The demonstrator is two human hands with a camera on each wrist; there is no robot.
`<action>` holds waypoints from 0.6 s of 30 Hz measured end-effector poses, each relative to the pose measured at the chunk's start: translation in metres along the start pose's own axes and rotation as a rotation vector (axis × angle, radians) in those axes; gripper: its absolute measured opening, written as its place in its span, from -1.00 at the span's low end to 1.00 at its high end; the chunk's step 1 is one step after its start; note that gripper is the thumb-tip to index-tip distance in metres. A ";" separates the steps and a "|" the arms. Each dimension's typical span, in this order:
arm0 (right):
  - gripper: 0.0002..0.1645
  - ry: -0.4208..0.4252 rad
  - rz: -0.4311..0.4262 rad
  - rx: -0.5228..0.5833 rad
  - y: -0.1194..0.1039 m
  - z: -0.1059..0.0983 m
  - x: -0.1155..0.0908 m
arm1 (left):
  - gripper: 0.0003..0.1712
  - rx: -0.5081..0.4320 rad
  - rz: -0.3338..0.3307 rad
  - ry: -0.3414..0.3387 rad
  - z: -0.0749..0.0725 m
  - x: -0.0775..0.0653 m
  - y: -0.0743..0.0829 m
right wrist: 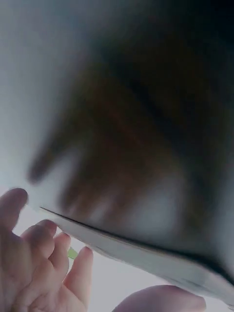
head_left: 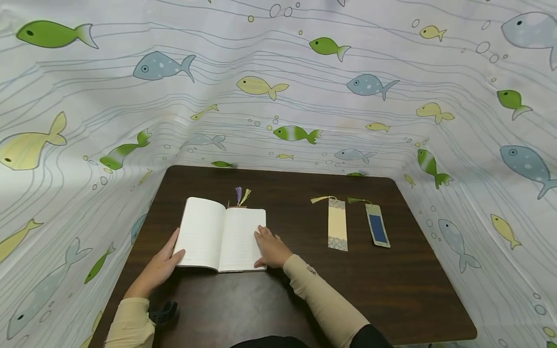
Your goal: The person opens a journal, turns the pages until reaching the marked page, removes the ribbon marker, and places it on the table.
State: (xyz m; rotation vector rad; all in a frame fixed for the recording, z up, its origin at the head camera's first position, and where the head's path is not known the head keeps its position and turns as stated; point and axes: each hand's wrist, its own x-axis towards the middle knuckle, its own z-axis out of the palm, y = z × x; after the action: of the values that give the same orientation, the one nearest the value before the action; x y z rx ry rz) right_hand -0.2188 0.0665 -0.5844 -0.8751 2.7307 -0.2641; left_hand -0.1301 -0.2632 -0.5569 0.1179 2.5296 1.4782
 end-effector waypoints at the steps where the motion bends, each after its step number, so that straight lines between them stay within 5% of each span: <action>1: 0.22 -0.010 0.011 0.000 0.003 0.000 -0.002 | -0.15 -0.005 0.003 -0.001 0.000 0.000 0.000; 5: 0.23 -0.004 0.017 -0.027 0.005 -0.004 -0.006 | -0.15 -0.029 0.010 -0.004 0.000 0.003 -0.001; 12: 0.07 0.132 0.031 -0.155 -0.002 -0.006 -0.006 | -0.14 -0.012 -0.013 -0.008 -0.001 0.002 -0.001; 18: 0.29 0.177 0.131 -0.120 -0.004 0.001 -0.003 | -0.14 -0.007 -0.033 -0.008 -0.002 0.000 -0.002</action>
State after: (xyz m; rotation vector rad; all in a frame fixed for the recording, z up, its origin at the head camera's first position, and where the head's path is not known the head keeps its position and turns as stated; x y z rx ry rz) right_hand -0.2139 0.0655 -0.5835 -0.7291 2.9805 -0.1594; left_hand -0.1306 -0.2655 -0.5578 0.0800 2.5072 1.4714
